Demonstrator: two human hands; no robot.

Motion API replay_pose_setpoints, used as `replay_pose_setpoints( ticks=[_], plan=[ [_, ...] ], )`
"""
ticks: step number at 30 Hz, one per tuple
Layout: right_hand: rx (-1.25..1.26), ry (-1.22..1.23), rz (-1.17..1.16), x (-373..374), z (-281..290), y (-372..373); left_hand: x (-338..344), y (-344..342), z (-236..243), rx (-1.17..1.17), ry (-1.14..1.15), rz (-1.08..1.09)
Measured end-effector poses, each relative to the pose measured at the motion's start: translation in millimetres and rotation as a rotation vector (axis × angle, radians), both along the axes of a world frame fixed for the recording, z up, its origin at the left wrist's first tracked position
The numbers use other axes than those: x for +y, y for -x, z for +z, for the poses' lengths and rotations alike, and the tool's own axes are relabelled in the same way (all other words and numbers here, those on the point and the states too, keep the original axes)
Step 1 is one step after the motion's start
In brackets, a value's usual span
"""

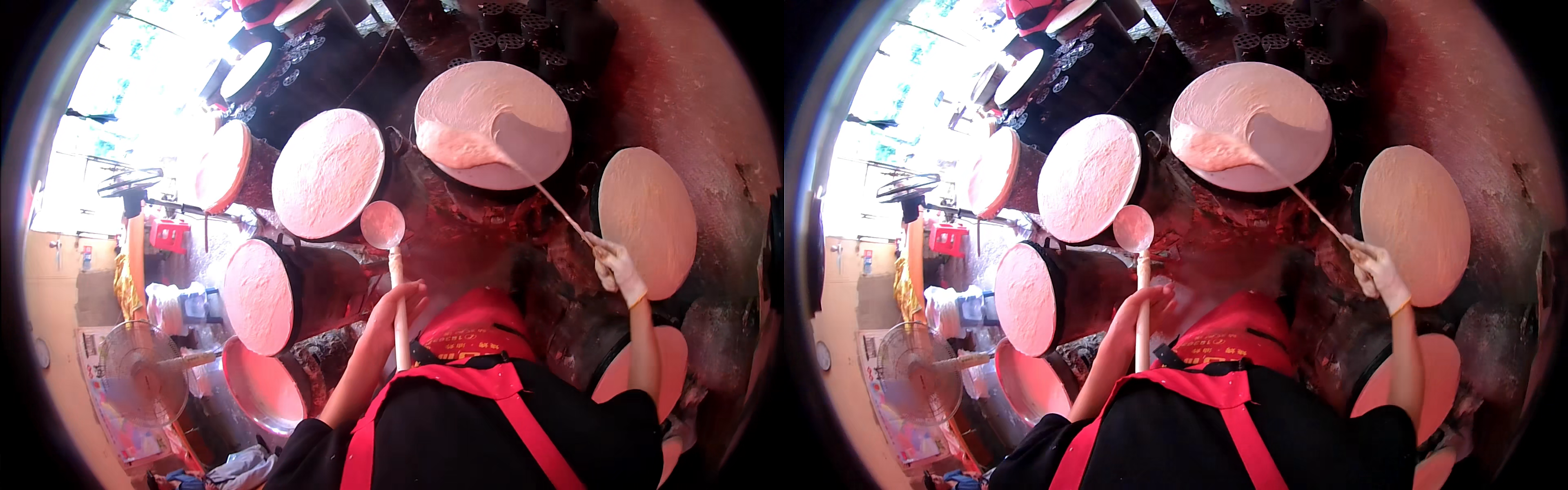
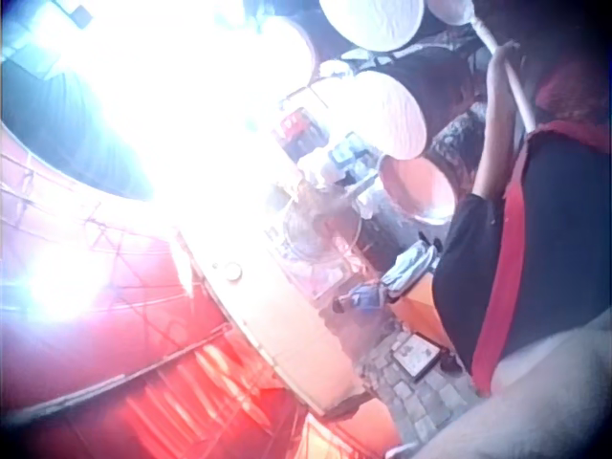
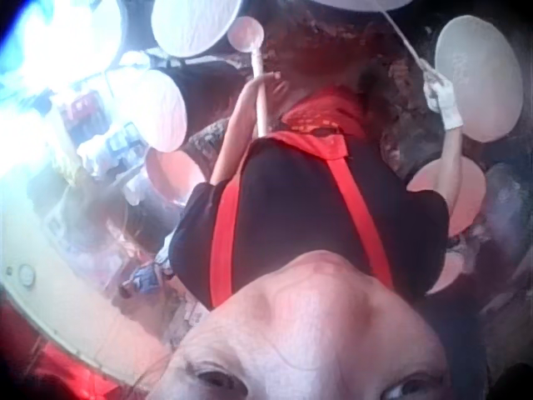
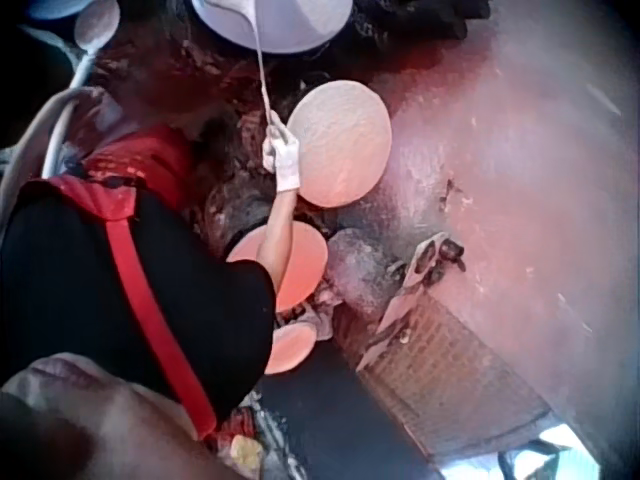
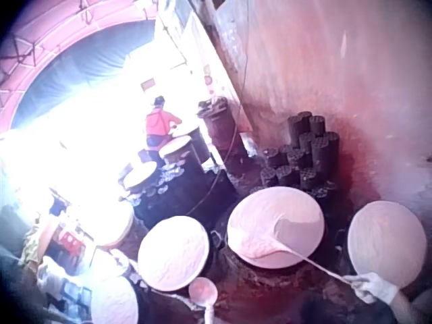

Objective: The person spreads batter onto multiple heated circular plates using a spreader and removes the thin cooked crepes with a stick.

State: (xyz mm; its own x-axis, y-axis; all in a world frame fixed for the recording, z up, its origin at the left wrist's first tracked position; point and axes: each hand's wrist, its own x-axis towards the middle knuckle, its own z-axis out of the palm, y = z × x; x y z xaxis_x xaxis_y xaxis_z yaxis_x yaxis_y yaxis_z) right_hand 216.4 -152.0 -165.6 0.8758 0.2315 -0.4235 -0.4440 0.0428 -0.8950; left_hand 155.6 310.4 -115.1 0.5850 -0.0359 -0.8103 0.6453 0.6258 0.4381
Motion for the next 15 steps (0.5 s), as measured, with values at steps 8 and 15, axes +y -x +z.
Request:
replay_pose_setpoints(
  ticks=[8,15],
  plan=[
    [-0.086,-0.423,-0.374,315,-22,-74,74,84,-12,-0.010,-0.122,-0.022],
    [-0.304,-0.168,-0.709,432,-86,-242,115,163,-20,-0.079,-0.188,0.155]
  ],
)
